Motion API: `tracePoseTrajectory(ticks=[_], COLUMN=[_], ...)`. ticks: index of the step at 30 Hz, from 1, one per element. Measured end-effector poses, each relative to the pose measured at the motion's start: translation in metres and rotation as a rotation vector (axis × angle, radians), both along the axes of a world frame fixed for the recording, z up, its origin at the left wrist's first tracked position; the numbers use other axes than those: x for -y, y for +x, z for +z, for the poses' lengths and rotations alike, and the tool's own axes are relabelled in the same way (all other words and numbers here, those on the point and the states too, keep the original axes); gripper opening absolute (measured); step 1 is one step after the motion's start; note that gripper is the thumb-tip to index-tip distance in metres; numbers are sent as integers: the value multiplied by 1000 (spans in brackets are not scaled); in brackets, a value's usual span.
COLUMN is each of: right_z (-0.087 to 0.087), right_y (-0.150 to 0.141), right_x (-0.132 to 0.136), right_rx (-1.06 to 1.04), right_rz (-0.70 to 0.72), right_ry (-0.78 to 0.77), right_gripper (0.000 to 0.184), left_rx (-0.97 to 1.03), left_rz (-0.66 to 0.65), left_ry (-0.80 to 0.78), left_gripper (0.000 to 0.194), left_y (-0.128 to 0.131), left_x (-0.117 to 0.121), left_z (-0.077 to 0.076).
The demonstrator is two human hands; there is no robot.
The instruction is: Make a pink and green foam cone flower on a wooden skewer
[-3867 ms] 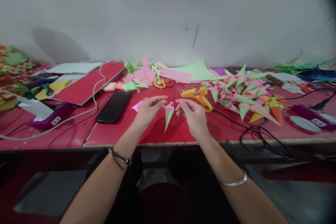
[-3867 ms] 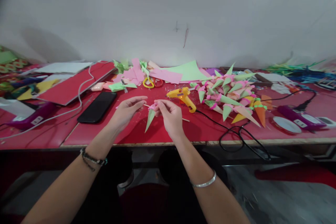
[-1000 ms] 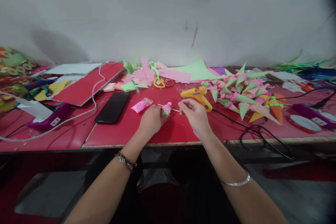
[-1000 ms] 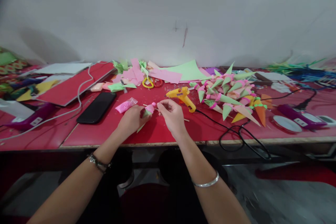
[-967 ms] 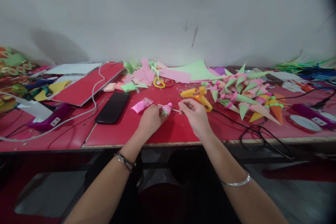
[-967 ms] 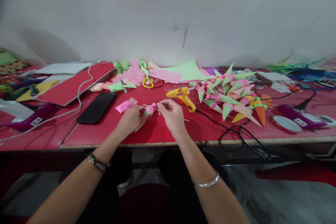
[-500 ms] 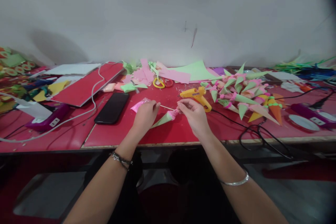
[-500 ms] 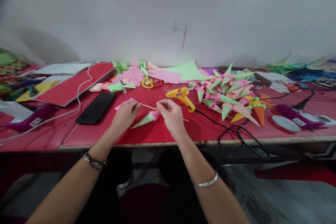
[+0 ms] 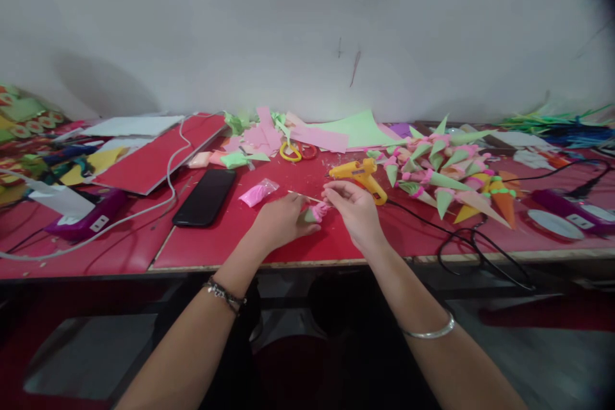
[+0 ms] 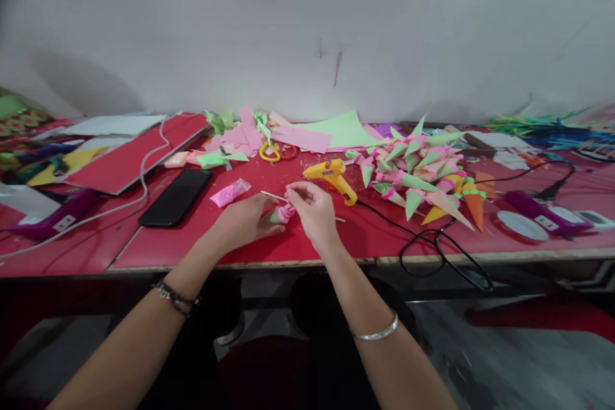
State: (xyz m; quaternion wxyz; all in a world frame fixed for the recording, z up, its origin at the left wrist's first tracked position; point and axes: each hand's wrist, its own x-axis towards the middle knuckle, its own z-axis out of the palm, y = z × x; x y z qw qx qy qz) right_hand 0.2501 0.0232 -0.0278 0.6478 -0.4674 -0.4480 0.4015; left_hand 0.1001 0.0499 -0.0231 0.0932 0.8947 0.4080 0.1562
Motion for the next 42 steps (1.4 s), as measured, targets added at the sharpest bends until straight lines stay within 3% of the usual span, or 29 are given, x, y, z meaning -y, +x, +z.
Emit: tracePoseTrajectory(ticks=[4, 9, 14, 18, 21, 24, 30, 36, 42], right_z=[1, 1, 4, 6, 6, 6, 5, 5, 4], right_y=[-1, 1, 5, 4, 2, 1, -1, -1, -2], right_x=[0, -1, 0, 3, 3, 3, 4, 4, 4], right_rx=[-45, -60, -140, -148, -101, -66, -23, 49, 6], right_rz=[9, -77, -108, -48, -53, -36, 16, -23, 22], right_ry=[0, 63, 135, 116, 129, 145, 150, 197, 206], right_gripper=[19, 15, 15, 14, 9, 8, 11, 8, 9], left_rx=[-50, 277, 815, 1083, 1225, 1301, 1372, 1381, 1377], left_rz=[43, 68, 112, 161, 95, -50, -159, -194, -218], left_ry=[-41, -179, -668, -1050, -1213, -1340, -1495, -1526, -1542], left_gripper=[33, 33, 46, 47, 46, 47, 44, 45, 46], left_y=[0, -2, 3, 12, 18, 19, 23, 28, 29], left_x=[-3, -5, -3, 2, 3, 2, 3, 7, 7], left_z=[-5, 1, 4, 3, 4, 3, 0, -1, 0])
